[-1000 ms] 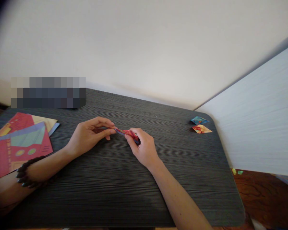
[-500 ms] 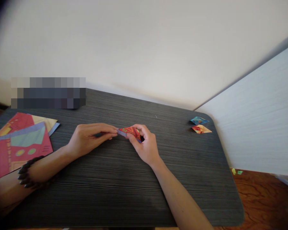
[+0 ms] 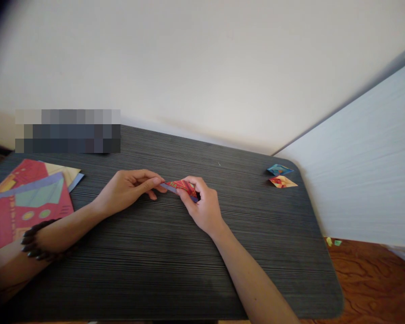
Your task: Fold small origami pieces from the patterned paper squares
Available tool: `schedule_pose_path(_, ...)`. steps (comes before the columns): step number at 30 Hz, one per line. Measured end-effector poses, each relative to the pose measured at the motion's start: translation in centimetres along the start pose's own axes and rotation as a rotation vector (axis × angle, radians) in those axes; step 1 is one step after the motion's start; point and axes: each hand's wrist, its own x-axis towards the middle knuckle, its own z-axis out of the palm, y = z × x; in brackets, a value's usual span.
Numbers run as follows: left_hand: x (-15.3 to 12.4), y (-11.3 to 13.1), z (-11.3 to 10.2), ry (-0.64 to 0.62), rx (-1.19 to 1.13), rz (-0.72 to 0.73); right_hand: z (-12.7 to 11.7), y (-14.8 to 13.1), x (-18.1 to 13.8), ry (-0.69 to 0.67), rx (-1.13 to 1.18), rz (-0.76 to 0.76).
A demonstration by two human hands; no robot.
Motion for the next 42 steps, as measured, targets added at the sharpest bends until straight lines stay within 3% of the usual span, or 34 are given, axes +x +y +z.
schedule_pose_path(6, 0.10, -0.09, 0.02, -0.004, 0.004, -0.019, -0.11, -0.18, 0.01, 0.022, -0.054, -0.049)
schedule_pose_path(12, 0.04, 0.40, 0.14, -0.075, 0.011, 0.007, -0.17, -0.06, -0.01, 0.019, -0.050, -0.035)
schedule_pose_path(25, -0.23, 0.31, 0.18, -0.079, 0.049, 0.026, 0.04, -0.04, -0.12, 0.039, -0.005, 0.005)
schedule_pose_path(34, -0.53, -0.37, 0.41, -0.007, 0.348, 0.146, -0.08, 0.00, -0.07, 0.007, 0.009, -0.013)
schedule_pose_path(42, -0.45, -0.41, 0.42, -0.111, 0.330, 0.131, -0.16, -0.02, 0.04, -0.013, 0.006, -0.002)
